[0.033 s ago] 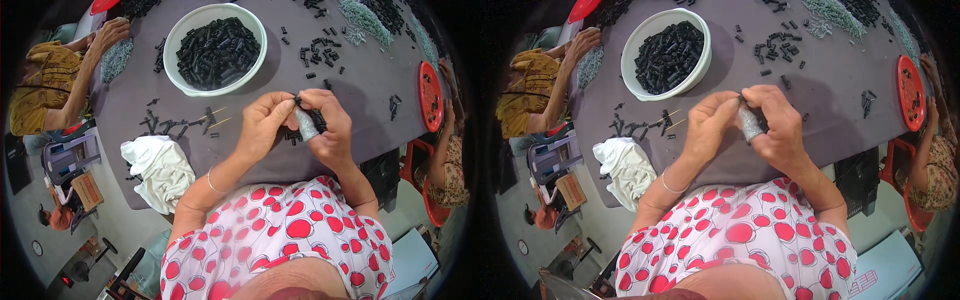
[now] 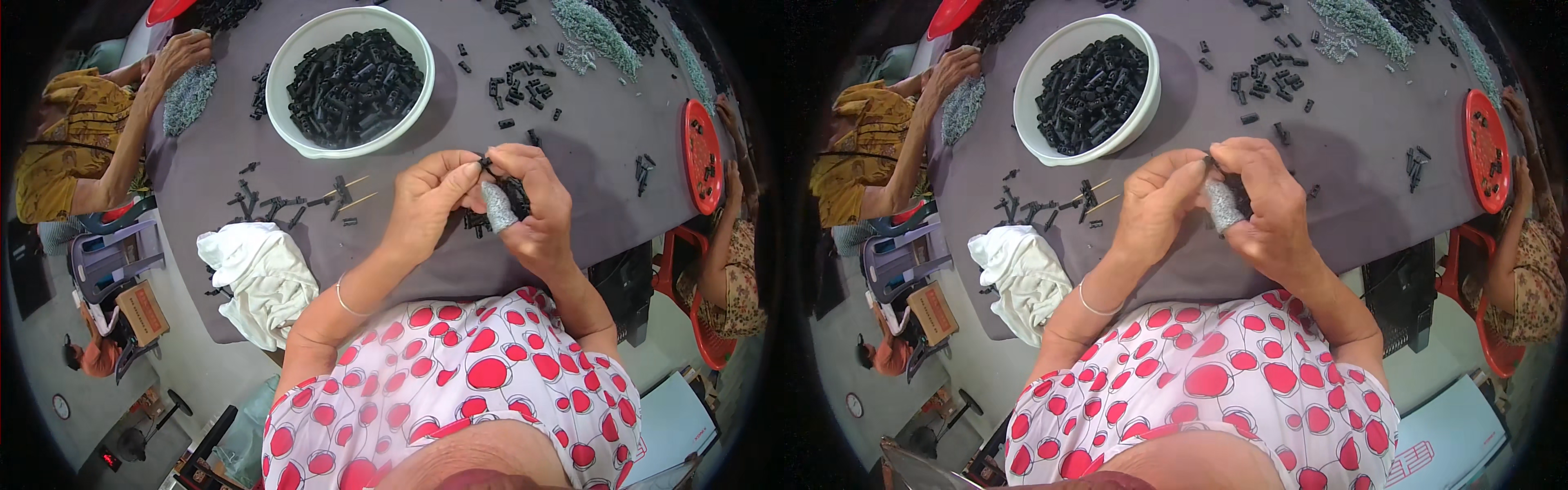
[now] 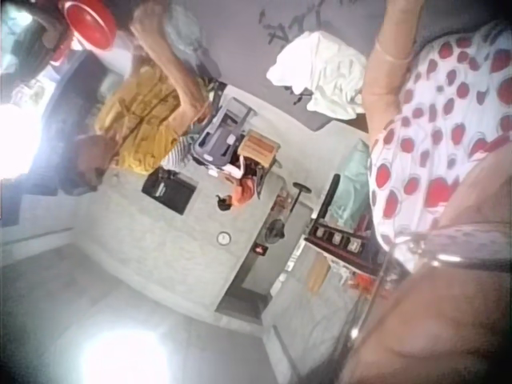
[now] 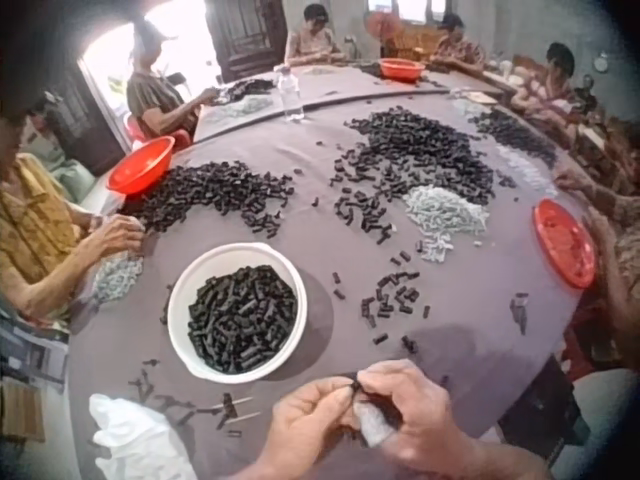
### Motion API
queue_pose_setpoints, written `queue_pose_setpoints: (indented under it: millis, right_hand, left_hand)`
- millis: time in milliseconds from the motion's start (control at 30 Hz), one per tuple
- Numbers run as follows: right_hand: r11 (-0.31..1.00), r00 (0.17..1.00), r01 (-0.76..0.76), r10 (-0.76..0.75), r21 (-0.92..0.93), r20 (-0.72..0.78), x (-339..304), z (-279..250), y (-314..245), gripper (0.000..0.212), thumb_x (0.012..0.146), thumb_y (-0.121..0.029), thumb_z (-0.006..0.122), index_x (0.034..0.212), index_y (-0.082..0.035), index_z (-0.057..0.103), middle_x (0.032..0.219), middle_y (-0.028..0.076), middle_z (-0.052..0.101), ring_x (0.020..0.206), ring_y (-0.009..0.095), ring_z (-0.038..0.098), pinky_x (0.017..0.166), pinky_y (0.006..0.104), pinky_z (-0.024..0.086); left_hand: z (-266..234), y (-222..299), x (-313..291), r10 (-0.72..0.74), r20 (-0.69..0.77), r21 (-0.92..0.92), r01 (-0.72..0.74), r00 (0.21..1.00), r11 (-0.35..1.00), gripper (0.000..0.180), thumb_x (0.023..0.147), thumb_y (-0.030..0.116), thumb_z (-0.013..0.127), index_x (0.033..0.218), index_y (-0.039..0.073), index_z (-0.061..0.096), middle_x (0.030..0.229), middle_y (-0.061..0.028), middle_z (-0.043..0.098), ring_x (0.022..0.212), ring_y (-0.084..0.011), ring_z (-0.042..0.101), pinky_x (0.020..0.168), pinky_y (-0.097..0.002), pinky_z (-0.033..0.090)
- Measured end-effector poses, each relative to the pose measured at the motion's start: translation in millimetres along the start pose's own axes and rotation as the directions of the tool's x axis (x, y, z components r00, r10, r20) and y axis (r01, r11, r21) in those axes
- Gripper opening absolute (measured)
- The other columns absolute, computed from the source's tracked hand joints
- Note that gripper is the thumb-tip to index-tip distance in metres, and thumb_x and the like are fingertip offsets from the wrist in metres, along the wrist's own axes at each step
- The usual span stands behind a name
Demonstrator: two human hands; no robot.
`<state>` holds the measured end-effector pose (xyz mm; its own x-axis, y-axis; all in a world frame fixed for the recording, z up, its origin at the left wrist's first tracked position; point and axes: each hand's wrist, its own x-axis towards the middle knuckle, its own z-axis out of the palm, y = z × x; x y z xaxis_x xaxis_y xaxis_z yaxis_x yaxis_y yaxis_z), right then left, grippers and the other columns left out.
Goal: The person repeatedly picks up small plastic components from the table and fits them together by hand to assemble cord locks.
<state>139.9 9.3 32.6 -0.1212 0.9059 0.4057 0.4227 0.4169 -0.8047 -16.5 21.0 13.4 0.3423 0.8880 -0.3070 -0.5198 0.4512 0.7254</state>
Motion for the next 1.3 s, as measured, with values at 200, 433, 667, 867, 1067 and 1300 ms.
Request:
queue_pose_setpoints:
  millis: [200, 433, 667, 867, 1067, 1300]
  right_hand:
    - [0.996, 0.998, 0.067, -0.067, -0.057, 0.013, -6, 1, 1, 0.056, 0.059, 0.0, 0.053, 0.114, 0.002, 0.055, 0.111, 0.02, 0.056, 0.1, 0.033, 0.057, 0.083, 0.0364, 0.05]
    - [0.991, 0.994, 0.109, -0.11, -0.081, 0.001, -8, -2, 4, 0.052, 0.061, 0.001, 0.058, 0.113, 0.002, 0.057, 0.105, 0.017, 0.058, 0.087, 0.03, 0.06, 0.072, 0.0354, 0.052]
    - [0.948, 0.963, 0.266, -0.268, -0.173, 0.012, -8, 1, 14, 0.054, 0.058, 0.0, 0.062, 0.111, 0.004, 0.056, 0.102, 0.017, 0.059, 0.082, 0.031, 0.06, 0.07, 0.0375, 0.051]
    - [0.938, 0.958, 0.287, -0.285, -0.193, 0.041, -10, 6, 18, 0.056, 0.057, -0.005, 0.065, 0.113, 0.002, 0.056, 0.101, 0.017, 0.06, 0.084, 0.033, 0.06, 0.071, 0.0393, 0.05]
    - [0.919, 0.964, 0.262, -0.231, -0.296, 0.135, 0, -3, 7, 0.054, 0.055, -0.006, 0.068, 0.107, 0.002, 0.056, 0.094, 0.014, 0.06, 0.08, 0.032, 0.059, 0.066, 0.0391, 0.051]
    - [0.89, 0.963, 0.248, -0.184, -0.383, 0.198, 2, -3, 1, 0.049, 0.055, -0.008, 0.068, 0.102, 0.002, 0.058, 0.085, 0.011, 0.061, 0.074, 0.028, 0.06, 0.06, 0.0365, 0.05]
  left_hand:
    - [-1, 10, 1, -0.182, 0.164, -0.227, 0.216, 0.97, 0.95, 0.019, 0.095, 0.012, 0.053, 0.106, -0.003, 0.059, 0.096, -0.014, 0.066, 0.086, -0.0184, 0.066, 0.076, -0.0279, 0.055]
    - [-1, 10, 1, -0.265, 0.192, -0.304, 0.314, 0.945, 0.899, 0.021, 0.094, 0.013, 0.054, 0.107, -0.003, 0.06, 0.097, -0.0139, 0.066, 0.087, -0.0187, 0.066, 0.076, -0.0288, 0.056]
    - [0, 7, -3, -0.139, 0.101, -0.035, 0.143, 0.985, 0.989, 0.018, 0.091, 0.011, 0.06, 0.102, -0.003, 0.065, 0.095, -0.0105, 0.067, 0.078, -0.0121, 0.065, 0.067, -0.0234, 0.055]
    - [-1, 7, -3, -0.089, 0.023, 0.089, 0.087, 0.996, 0.992, 0.017, 0.088, 0.009, 0.062, 0.098, -0.003, 0.066, 0.086, -0.0091, 0.069, 0.075, -0.0104, 0.064, 0.063, -0.0206, 0.05]
    - [-2, 11, -4, -0.163, -0.026, 0.061, 0.164, 0.986, 0.984, 0.015, 0.087, 0.005, 0.058, 0.095, -0.005, 0.066, 0.086, -0.0135, 0.068, 0.077, -0.0191, 0.065, 0.071, -0.0288, 0.051]
    - [-1, 14, 0, -0.147, -0.008, 0.216, 0.145, 0.989, 0.966, 0.015, 0.086, 0.01, 0.061, 0.091, -0.003, 0.067, 0.08, -0.0063, 0.068, 0.069, -0.009, 0.062, 0.059, -0.0208, 0.047]
